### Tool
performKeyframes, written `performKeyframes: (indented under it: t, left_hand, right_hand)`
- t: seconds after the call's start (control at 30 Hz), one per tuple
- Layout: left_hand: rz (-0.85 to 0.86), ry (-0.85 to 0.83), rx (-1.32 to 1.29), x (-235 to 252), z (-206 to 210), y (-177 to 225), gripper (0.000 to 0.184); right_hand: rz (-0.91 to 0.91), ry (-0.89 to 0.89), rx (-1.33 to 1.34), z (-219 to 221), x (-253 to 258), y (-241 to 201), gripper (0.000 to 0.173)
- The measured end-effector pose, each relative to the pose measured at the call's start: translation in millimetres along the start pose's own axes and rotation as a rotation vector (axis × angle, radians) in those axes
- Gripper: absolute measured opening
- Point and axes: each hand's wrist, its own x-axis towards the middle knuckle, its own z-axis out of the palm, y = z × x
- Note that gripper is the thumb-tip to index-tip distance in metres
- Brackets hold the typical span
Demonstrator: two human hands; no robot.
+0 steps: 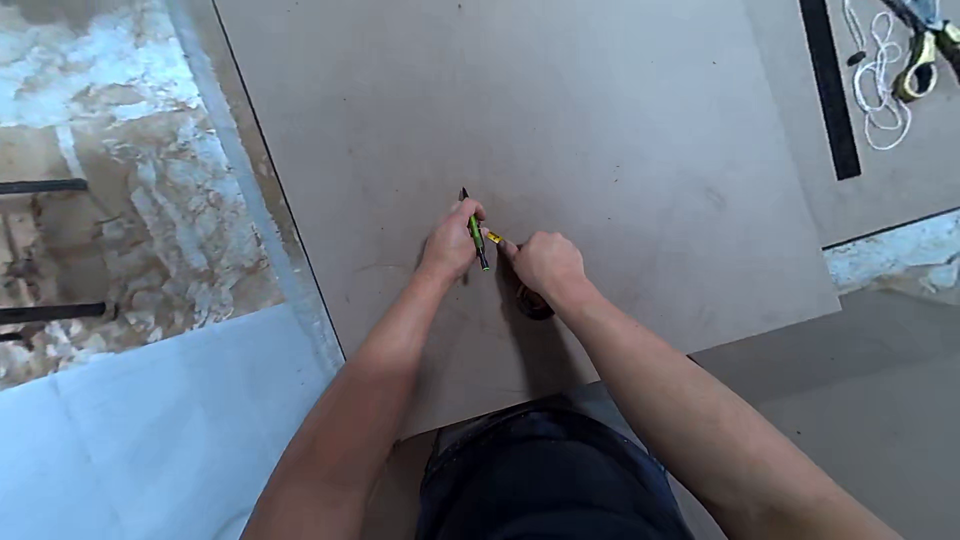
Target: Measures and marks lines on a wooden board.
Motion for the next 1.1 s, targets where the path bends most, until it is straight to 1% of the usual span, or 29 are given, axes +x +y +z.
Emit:
performKeyframes:
  t: [0.13, 0.23, 0.4, 0.53, 0.7, 1.0, 1.1]
  left_hand:
    - [0.074, 0.010, -0.015, 3, 0, -5, 0.021]
    - [0.080, -0.002, -0.051, 4, -1, -10, 0.023]
    - [0.064, -0.012, -0.224, 1, -5, -18, 0.024]
    - [0.045, 0.008, -0.163, -1, -2, -13, 0.023]
    - [0.126, 0.071, -0.083, -5, 7, -15, 0.021]
    - [0.120, 0.039, -0.037, -4, 7, -13, 0.020]
    - [0.179, 0.052, 0.017, -4, 9, -15, 0.017]
  right_hand:
    - [0.026, -0.012, 0.029, 5, 0, -9, 0.071]
    - [0.033, 0.000, 0.048, 8, -1, -10, 0.069]
    - [0.006, -0.035, 0.067, 4, 6, -3, 0.067]
    - [-0.004, -0.070, 0.078, 4, 12, 2, 0.068]
    - [-0.009, -0.081, 0.081, 4, 14, 7, 0.070]
    - [-0.021, -0.037, 0.062, 7, 12, 7, 0.068]
    - [-0.018, -0.031, 0.062, 7, 11, 6, 0.068]
